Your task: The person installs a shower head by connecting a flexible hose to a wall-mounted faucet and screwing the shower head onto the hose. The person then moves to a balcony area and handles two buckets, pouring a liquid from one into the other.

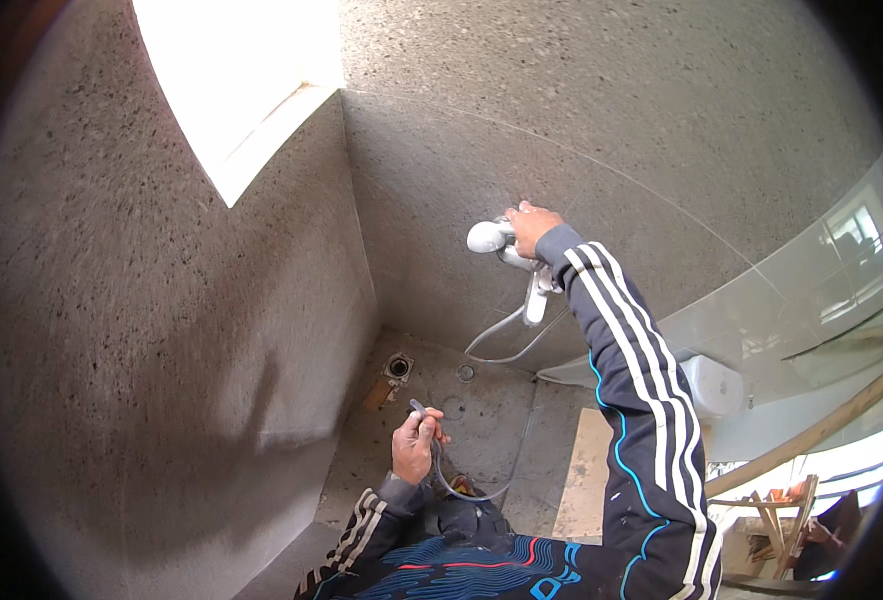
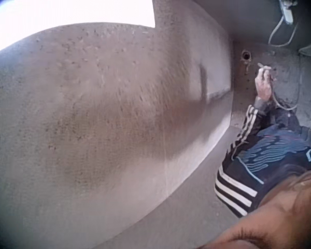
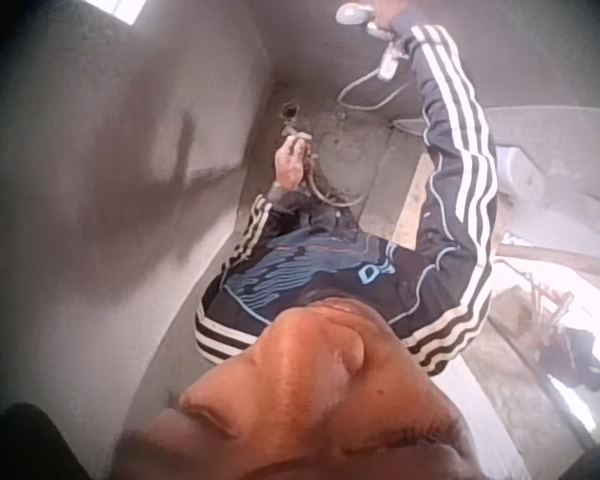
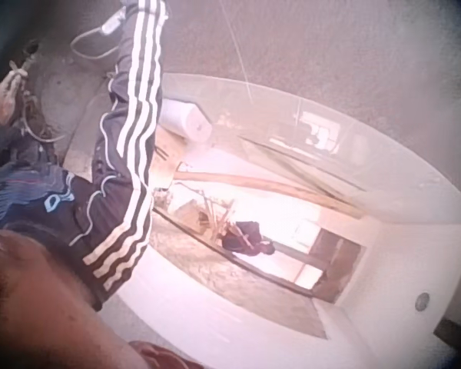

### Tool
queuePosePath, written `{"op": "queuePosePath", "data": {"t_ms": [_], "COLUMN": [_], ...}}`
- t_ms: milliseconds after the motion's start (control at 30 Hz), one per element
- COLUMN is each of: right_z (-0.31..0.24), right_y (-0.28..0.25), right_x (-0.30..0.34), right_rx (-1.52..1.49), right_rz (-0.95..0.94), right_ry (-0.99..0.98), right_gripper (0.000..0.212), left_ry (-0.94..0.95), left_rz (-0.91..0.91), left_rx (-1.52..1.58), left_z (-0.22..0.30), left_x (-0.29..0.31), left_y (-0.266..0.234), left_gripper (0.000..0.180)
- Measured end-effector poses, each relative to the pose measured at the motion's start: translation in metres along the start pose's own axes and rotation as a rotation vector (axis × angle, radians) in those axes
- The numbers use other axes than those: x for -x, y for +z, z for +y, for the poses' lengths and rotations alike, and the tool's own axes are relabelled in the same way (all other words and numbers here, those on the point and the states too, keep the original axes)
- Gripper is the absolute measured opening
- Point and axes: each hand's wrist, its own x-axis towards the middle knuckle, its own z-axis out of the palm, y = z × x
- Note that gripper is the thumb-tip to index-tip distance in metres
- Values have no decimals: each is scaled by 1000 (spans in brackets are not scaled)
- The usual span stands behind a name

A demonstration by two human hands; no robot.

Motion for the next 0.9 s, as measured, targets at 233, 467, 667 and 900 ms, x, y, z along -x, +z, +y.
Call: {"op": "queuePosePath", "data": {"t_ms": [233,467,667,900], "right_z": [17,91,92,-10], "right_y": [6,-55,-21,-9], "right_x": [5,111,213,262], "right_rx": [-76,-357,-1444,-1826], "right_rz": [91,679,878,1014], "right_ry": [-49,23,246,587], "right_gripper": [41,38,23,25], "left_ry": [-100,-162,-186,65], "left_rz": [-54,-279,-389,-767], "left_rx": [34,-2,-76,-239], "left_z": [6,2,13,16], "left_x": [-34,-50,-59,-59], "left_y": [-1,18,63,146], "left_gripper": [24,26,31,28]}}
